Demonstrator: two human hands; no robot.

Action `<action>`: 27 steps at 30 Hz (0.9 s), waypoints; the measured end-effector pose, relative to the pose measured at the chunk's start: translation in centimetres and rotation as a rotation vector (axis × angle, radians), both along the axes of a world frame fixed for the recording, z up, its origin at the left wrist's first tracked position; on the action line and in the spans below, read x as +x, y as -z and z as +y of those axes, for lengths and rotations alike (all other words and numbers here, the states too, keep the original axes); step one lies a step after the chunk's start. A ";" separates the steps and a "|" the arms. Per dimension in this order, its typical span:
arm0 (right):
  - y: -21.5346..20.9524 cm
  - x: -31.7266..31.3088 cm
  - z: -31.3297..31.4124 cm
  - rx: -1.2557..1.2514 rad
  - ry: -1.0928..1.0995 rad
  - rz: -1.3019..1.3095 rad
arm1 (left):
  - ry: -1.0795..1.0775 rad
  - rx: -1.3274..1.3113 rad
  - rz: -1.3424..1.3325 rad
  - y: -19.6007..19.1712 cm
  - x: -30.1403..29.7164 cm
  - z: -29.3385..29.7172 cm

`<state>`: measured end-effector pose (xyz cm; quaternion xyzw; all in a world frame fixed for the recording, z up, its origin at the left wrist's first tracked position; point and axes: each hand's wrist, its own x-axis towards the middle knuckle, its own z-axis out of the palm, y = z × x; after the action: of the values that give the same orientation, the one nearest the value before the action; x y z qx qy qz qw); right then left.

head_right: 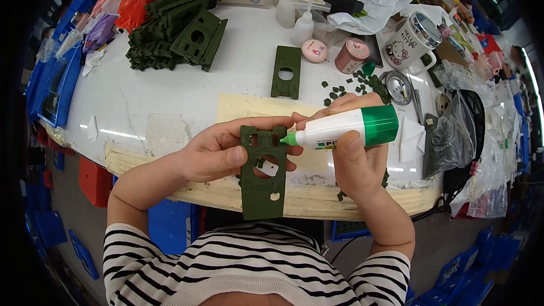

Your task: Assembling toy tanks by applying glue and attaching small components.

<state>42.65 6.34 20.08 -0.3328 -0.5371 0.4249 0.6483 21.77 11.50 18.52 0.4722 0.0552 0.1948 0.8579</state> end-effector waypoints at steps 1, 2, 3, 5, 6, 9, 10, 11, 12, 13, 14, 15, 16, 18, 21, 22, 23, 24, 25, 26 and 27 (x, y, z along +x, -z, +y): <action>0.0 0.0 0.0 0.003 0.000 -0.008 | 0.002 0.005 -0.006 -0.1 0.0 0.0; 0.1 0.1 0.0 0.007 0.001 -0.017 | -0.007 0.010 0.011 -0.2 0.1 0.0; 0.2 0.1 0.0 0.009 0.000 -0.025 | -0.017 0.014 0.027 -0.3 0.1 -0.1; 0.3 0.2 0.0 0.013 0.007 -0.060 | -0.020 0.014 0.050 -0.5 0.1 -0.1; 0.3 0.4 0.0 0.015 0.013 -0.079 | -0.011 0.010 0.055 -0.6 0.0 -0.1; 0.3 0.6 0.0 -0.002 0.002 -0.078 | -0.010 0.012 0.051 -0.5 0.2 -0.1; 0.3 0.6 0.0 -0.002 0.001 -0.074 | -0.016 0.016 0.046 -0.5 0.2 -0.1; 0.3 0.6 0.1 -0.003 0.000 -0.071 | -0.010 0.016 0.050 -0.6 0.1 -0.1; 0.3 0.6 0.1 -0.004 0.000 -0.068 | -0.002 0.015 0.054 -0.7 0.1 0.0; 0.4 0.6 0.1 -0.003 0.002 -0.064 | 0.005 0.014 0.058 -0.8 0.1 0.0; 0.4 0.5 0.0 -0.002 0.004 -0.060 | -0.001 0.016 0.058 -0.7 0.1 0.0; 0.4 0.5 0.1 -0.001 0.006 -0.056 | -0.009 0.018 0.058 -0.6 0.1 -0.1; 0.4 0.5 0.1 -0.001 0.003 -0.060 | -0.016 0.020 0.058 -0.6 0.1 -0.1; 0.4 0.5 0.1 -0.002 -0.002 -0.067 | -0.015 0.022 0.063 -0.7 0.1 -0.1; 0.4 0.4 0.1 -0.002 0.005 -0.045 | -0.017 0.015 0.064 -0.7 0.0 -0.1; 0.4 0.4 0.1 -0.002 0.006 -0.051 | -0.018 0.011 0.064 -0.7 0.0 -0.1; 0.4 0.4 0.1 -0.001 0.006 -0.058 | -0.017 0.010 0.062 -0.7 0.0 -0.1; 0.4 0.5 0.1 0.000 0.007 -0.064 | -0.016 0.008 0.061 -0.7 0.1 -0.1; 0.4 0.5 0.1 0.000 0.005 -0.067 | -0.015 0.006 0.059 -0.7 0.1 -0.1; 0.3 0.5 0.1 0.001 0.002 -0.071 | -0.014 0.006 0.061 -0.7 0.0 -0.1; 0.3 0.5 0.1 0.001 0.000 -0.075 | -0.012 0.006 0.063 -0.7 0.0 -0.1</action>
<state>43.14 6.44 19.78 -0.3480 -0.5612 0.4118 0.6280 21.82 11.42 19.23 0.4802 0.0842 0.1851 0.8533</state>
